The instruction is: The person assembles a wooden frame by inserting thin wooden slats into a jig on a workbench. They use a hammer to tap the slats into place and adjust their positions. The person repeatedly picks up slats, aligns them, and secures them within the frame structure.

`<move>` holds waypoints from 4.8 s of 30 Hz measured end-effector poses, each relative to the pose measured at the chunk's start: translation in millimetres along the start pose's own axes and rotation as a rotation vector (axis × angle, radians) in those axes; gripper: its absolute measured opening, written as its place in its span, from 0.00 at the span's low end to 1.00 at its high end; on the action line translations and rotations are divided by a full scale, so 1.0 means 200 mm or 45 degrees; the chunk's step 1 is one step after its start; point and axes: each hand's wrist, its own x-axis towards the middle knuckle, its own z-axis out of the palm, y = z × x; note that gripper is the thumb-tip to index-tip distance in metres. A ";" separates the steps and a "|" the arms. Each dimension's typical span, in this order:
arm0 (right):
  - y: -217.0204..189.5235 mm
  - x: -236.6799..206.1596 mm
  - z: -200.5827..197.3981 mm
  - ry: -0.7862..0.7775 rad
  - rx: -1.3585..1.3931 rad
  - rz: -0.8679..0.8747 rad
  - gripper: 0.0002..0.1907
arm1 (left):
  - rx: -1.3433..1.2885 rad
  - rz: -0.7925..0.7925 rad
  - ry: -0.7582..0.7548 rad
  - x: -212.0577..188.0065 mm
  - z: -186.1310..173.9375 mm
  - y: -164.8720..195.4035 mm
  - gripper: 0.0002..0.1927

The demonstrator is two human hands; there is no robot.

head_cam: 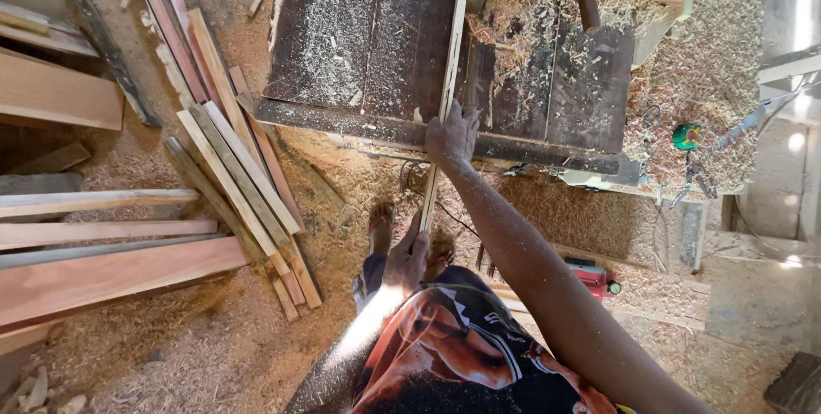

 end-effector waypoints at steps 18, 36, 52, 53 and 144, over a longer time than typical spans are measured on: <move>-0.01 0.19 0.00 0.040 0.018 -0.010 0.37 | 0.115 -0.098 0.093 0.13 0.09 0.20 0.29; -0.10 0.40 -0.09 0.145 0.032 -0.019 0.38 | 0.590 0.074 0.131 0.39 0.18 0.32 0.30; -0.04 0.25 0.00 0.171 0.032 -0.080 0.28 | 0.939 -0.070 0.113 0.64 0.32 0.59 0.32; -0.05 0.27 -0.01 0.179 0.042 -0.086 0.28 | 0.940 -0.109 0.109 0.66 0.33 0.60 0.33; 0.44 -0.17 -0.36 0.179 0.052 -0.387 0.41 | 1.517 0.884 0.421 -0.17 0.06 -0.18 0.24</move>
